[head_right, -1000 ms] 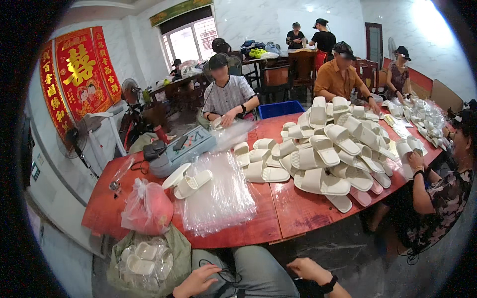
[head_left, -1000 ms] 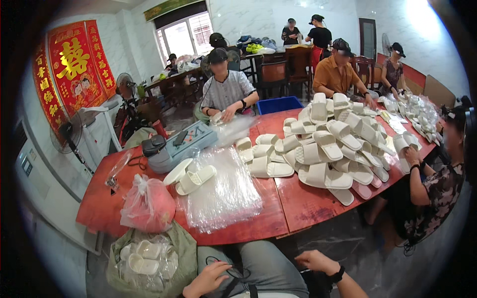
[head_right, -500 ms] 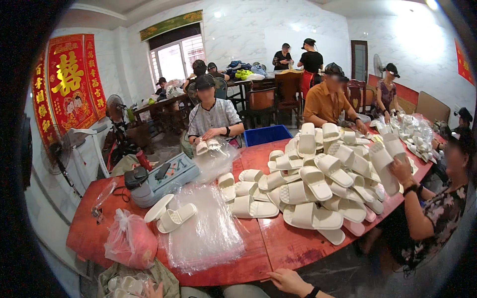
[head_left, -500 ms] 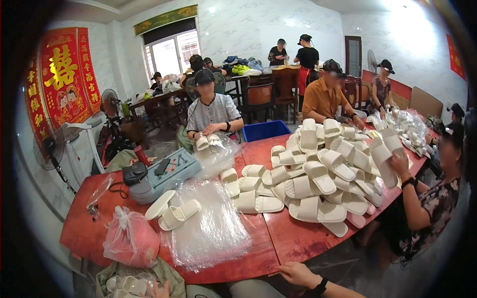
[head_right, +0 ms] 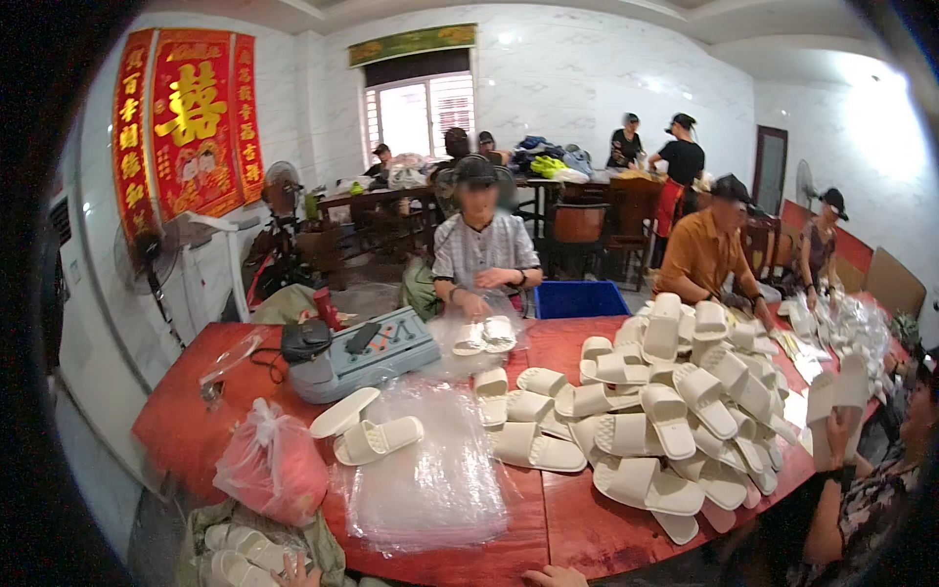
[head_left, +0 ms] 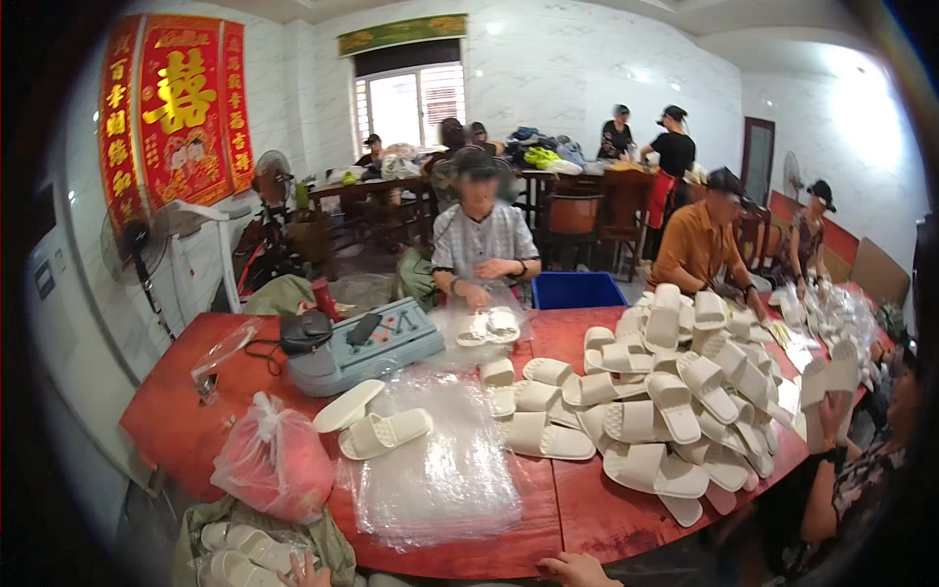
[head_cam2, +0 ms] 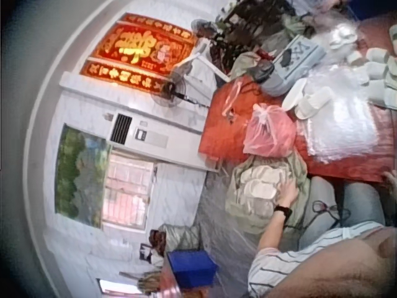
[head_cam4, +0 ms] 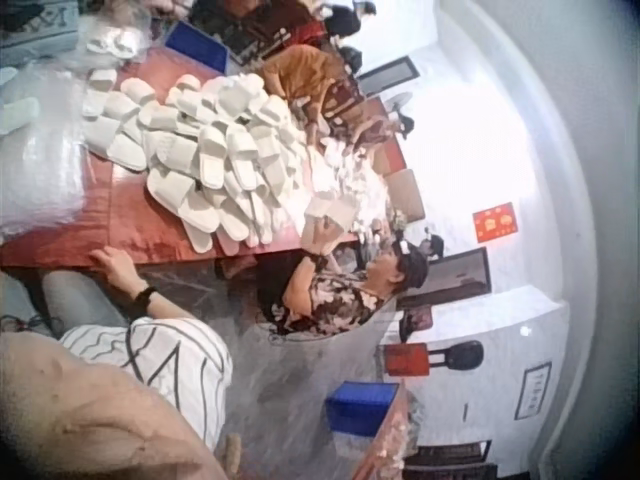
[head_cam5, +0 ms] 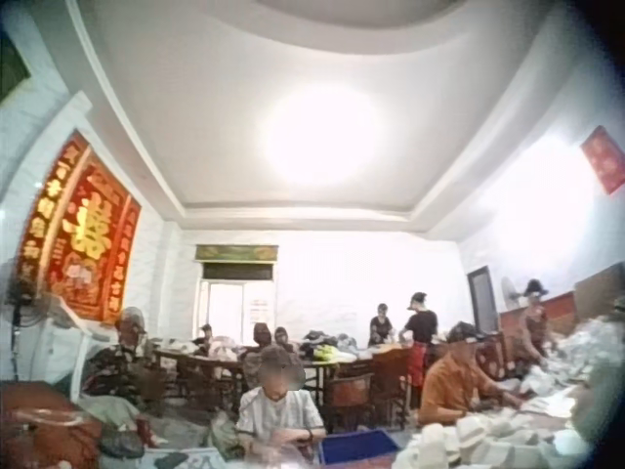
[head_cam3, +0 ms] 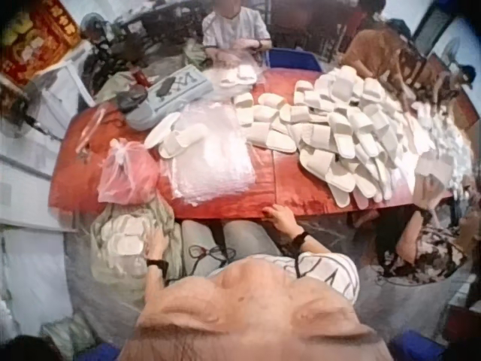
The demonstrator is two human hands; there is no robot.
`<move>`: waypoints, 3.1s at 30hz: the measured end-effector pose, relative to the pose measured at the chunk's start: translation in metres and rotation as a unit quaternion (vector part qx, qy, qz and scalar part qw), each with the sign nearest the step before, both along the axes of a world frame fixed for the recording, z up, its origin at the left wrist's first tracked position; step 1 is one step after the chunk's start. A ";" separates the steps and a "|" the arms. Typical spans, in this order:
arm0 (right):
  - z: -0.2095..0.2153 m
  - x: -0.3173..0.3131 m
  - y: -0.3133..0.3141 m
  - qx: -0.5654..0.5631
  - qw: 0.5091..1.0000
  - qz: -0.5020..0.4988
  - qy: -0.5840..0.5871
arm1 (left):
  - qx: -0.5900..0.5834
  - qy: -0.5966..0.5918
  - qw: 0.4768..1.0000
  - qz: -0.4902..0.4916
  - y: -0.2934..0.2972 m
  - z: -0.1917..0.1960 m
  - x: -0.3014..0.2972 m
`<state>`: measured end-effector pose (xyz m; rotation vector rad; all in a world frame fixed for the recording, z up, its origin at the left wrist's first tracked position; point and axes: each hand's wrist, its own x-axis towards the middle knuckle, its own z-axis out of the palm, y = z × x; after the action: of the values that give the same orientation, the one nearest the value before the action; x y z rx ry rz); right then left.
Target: The recorder is placing finished white slippers into plastic bags and organizing them in a larger sack.
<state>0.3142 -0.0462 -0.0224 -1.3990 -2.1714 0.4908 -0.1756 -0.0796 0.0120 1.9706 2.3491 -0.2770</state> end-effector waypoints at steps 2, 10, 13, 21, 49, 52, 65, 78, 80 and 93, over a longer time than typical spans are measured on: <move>-0.079 0.015 0.004 -0.159 0.968 -0.040 0.189 | 0.001 0.014 1.000 -0.010 0.005 -0.004 -0.001; -0.028 0.010 0.022 -0.102 0.983 0.019 -0.154 | 0.112 -0.126 0.986 0.014 0.008 -0.026 -0.050; -0.018 0.001 0.023 -0.115 0.982 0.019 -0.149 | 0.088 -0.198 0.976 0.010 0.002 -0.019 -0.071; -0.026 0.007 0.027 -0.137 0.977 -0.003 -0.165 | 0.087 -0.222 0.970 -0.044 -0.007 -0.015 -0.065; -0.032 0.006 0.018 -0.054 0.993 0.001 -0.101 | -0.016 -0.149 0.989 0.002 0.007 -0.011 -0.064; -0.031 0.006 0.013 -0.020 0.994 -0.019 -0.109 | -0.024 -0.147 0.989 0.000 0.008 -0.010 -0.063; -0.027 0.007 -0.004 -0.005 0.994 0.030 -0.103 | 0.002 -0.157 0.988 0.012 -0.005 -0.007 -0.086; 0.006 0.020 -0.007 -0.158 0.970 -0.030 -0.181 | -0.153 -0.124 0.980 0.011 0.019 0.013 -0.055; 0.010 0.014 0.006 -0.164 0.966 -0.007 -0.199 | -0.114 -0.106 0.988 -0.011 0.012 0.013 -0.052; 0.014 -0.025 0.023 -0.322 0.883 -0.028 -0.340 | -0.227 -0.050 0.973 -0.011 0.022 0.004 -0.045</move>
<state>0.2891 -0.0236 -0.0081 -2.2556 -2.6194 0.8547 -0.2211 -0.0579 0.0163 1.7423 1.9791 -0.6361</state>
